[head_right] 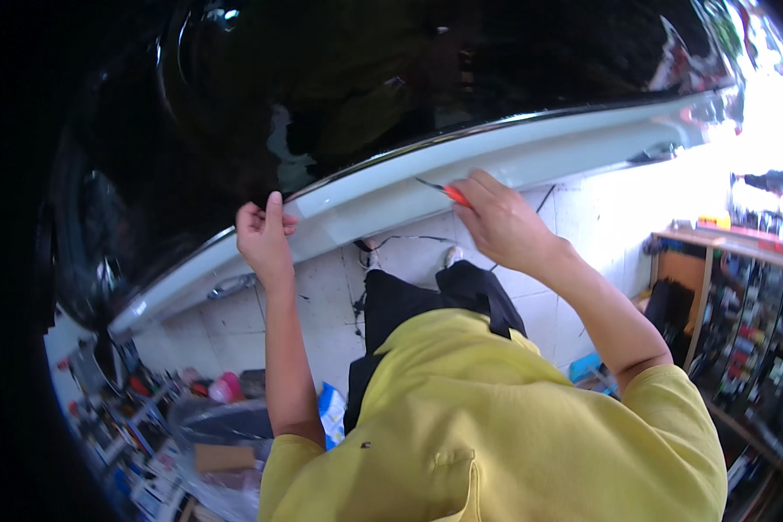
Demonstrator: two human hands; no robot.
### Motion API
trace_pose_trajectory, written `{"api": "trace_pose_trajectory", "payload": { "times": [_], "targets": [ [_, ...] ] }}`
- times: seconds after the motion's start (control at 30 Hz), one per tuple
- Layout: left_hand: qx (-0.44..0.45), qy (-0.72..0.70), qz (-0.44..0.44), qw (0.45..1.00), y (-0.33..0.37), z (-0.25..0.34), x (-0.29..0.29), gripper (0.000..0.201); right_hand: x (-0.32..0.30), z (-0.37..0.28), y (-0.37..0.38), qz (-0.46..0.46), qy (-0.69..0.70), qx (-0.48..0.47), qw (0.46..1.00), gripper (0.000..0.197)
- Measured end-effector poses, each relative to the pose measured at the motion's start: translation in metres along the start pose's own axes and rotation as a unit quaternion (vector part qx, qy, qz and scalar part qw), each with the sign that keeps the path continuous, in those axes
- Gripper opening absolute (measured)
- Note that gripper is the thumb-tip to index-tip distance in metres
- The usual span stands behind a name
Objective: The person applies a dark tint film to the rear window of a white car. They smooth the film with a squeegee, trim the edges with a utility knife, and use a spray bottle to wet the surface. The person works along the window perimeter and corners, removing excess film.
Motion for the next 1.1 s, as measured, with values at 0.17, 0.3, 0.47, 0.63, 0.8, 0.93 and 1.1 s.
{"api": "trace_pose_trajectory", "payload": {
  "times": [0.17, 0.3, 0.47, 0.63, 0.8, 0.93, 1.1],
  "targets": [
    [0.473, 0.303, 0.119, 0.818, -0.071, 0.047, 0.022, 0.036, 0.007, -0.045, 0.065, 0.139, -0.016, -0.218, 0.966, 0.035],
    [0.543, 0.380, -0.005, 0.748, -0.078, 0.036, 0.077, 0.040, 0.031, -0.061, 0.088, 0.138, -0.074, -0.250, 0.955, 0.042],
    [0.575, 0.362, 0.054, 0.732, -0.045, 0.028, 0.049, 0.036, 0.048, -0.060, 0.096, 0.168, -0.099, -0.228, 0.954, 0.042],
    [0.597, 0.349, 0.048, 0.721, -0.028, 0.014, 0.031, 0.025, 0.057, -0.066, 0.088, 0.204, -0.163, -0.288, 0.921, 0.031],
    [0.600, 0.319, 0.055, 0.731, -0.033, 0.018, 0.037, 0.024, 0.058, -0.070, 0.089, 0.224, -0.182, -0.295, 0.911, 0.026],
    [0.586, 0.294, 0.027, 0.754, -0.044, 0.024, 0.065, 0.028, 0.057, -0.066, 0.087, 0.221, -0.170, -0.276, 0.920, 0.029],
    [0.574, 0.299, 0.021, 0.762, -0.048, 0.028, 0.084, 0.032, 0.055, -0.058, 0.084, 0.224, -0.131, -0.284, 0.923, 0.035]
  ]
}}
Point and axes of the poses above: each hand's wrist, its own y-axis towards the middle knuckle, its own x-axis out of the palm, z = x × y, the point moved 8 cm from there along y, towards the middle knuckle, and after that the axes turned 5 degrees about -y, right-handed, at the moved point
